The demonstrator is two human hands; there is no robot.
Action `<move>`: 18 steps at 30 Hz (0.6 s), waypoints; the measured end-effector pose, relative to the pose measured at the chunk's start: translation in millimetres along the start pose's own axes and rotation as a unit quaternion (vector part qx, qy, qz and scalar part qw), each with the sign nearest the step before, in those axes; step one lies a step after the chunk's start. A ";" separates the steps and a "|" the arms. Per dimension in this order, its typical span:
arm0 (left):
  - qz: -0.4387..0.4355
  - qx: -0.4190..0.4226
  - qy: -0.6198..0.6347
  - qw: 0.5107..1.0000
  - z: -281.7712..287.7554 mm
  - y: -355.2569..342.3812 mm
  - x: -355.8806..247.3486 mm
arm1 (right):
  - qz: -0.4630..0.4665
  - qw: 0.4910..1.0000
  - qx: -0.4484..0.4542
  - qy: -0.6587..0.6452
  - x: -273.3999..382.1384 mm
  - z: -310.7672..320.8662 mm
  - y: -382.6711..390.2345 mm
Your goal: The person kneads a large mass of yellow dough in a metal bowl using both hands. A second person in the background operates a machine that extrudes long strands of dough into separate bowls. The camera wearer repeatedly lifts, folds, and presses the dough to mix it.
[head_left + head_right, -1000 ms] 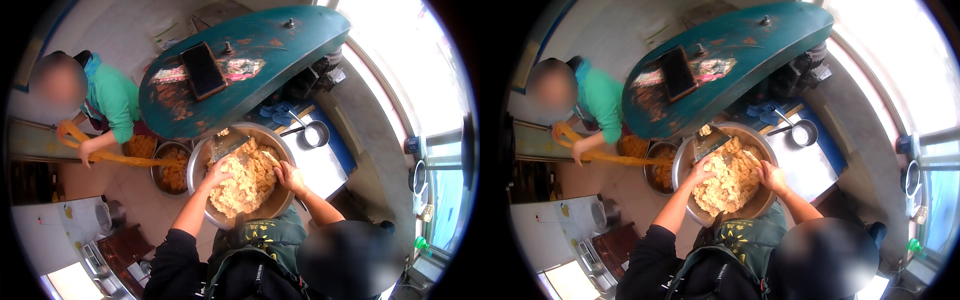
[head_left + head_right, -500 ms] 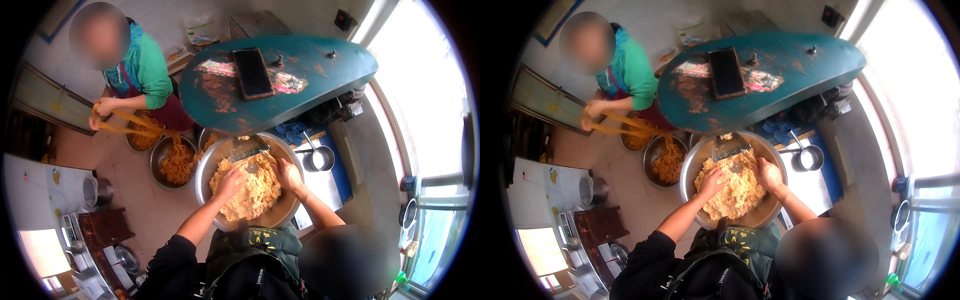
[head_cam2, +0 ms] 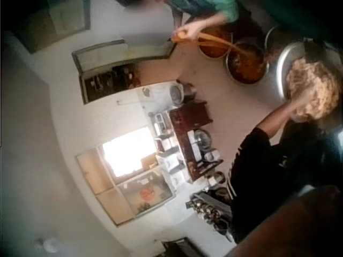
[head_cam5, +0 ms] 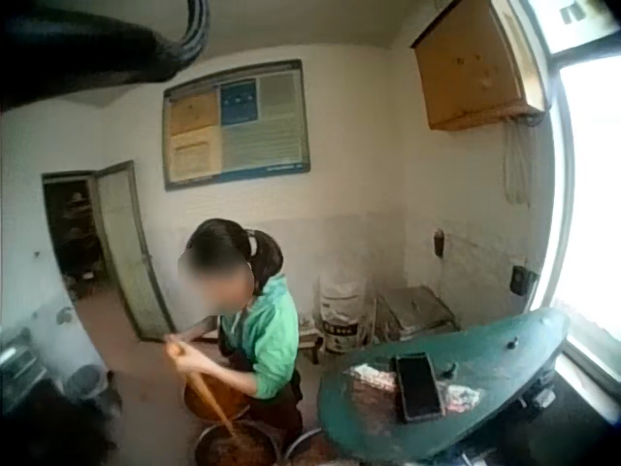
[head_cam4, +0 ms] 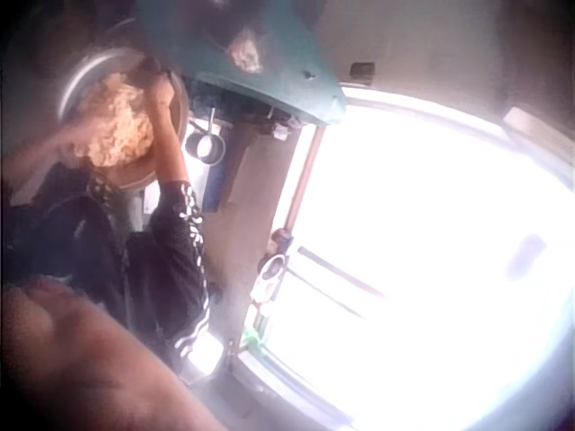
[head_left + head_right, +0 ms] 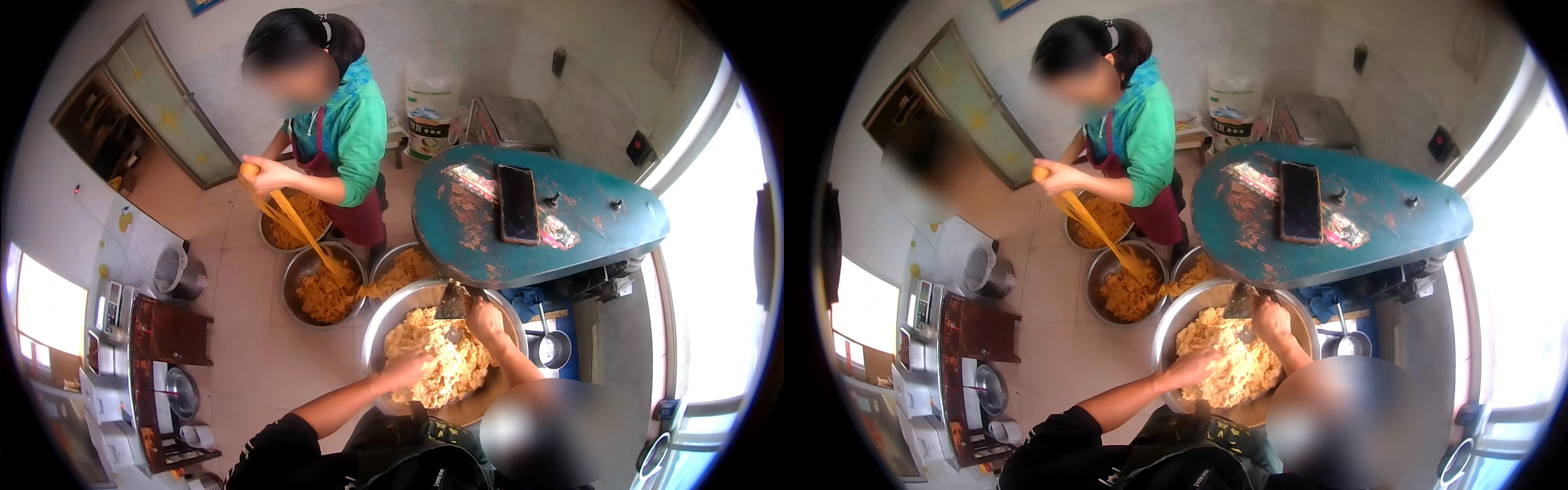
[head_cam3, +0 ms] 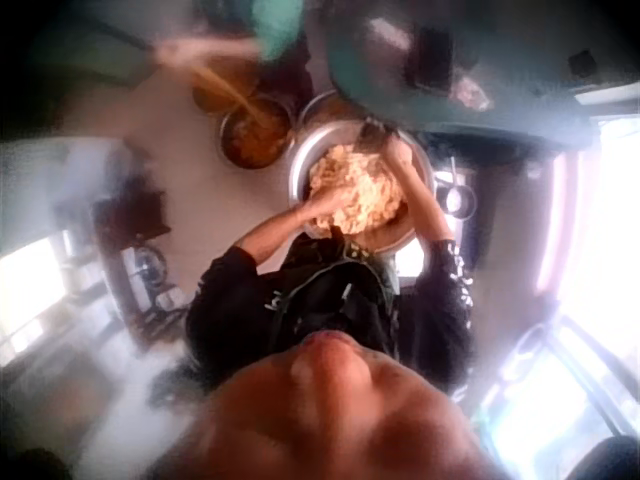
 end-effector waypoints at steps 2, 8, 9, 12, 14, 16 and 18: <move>-0.037 -0.004 0.032 0.999 -0.8 -4.7 -28.8 | 0.018 1.000 0.002 -0.006 -6.0 -6.1 -15.4; -0.042 -0.075 0.086 0.993 4.7 -2.6 -47.6 | 0.034 0.995 0.064 0.063 -7.0 -39.0 -7.9; -0.054 -0.079 0.075 0.993 0.4 -8.4 -47.3 | 0.033 0.997 0.064 0.019 1.4 -33.9 -5.6; -0.013 -0.070 0.009 0.997 8.2 -38.2 -53.1 | 0.010 0.998 0.052 -0.023 23.1 12.7 -20.6; 0.034 -0.033 -0.005 0.999 26.8 -74.1 -86.9 | -0.021 0.999 0.037 -0.032 -4.6 4.9 -14.2; -0.037 -0.089 -0.025 0.995 41.2 -106.4 -80.1 | -0.043 0.998 -0.002 -0.038 -21.0 2.6 -3.1; -0.034 -0.122 -0.073 0.989 48.3 -138.6 -82.1 | -0.040 0.998 -0.016 -0.042 -42.9 19.4 16.3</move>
Point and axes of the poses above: each hand's wrist, its own y-axis away from the middle knuckle, its own z-axis out of the back of the hand, x = y × z, the point moved 5 cm from there along -y, towards the middle knuckle, and after that the axes turned 7 degrees about y, right-handed, at the moved point
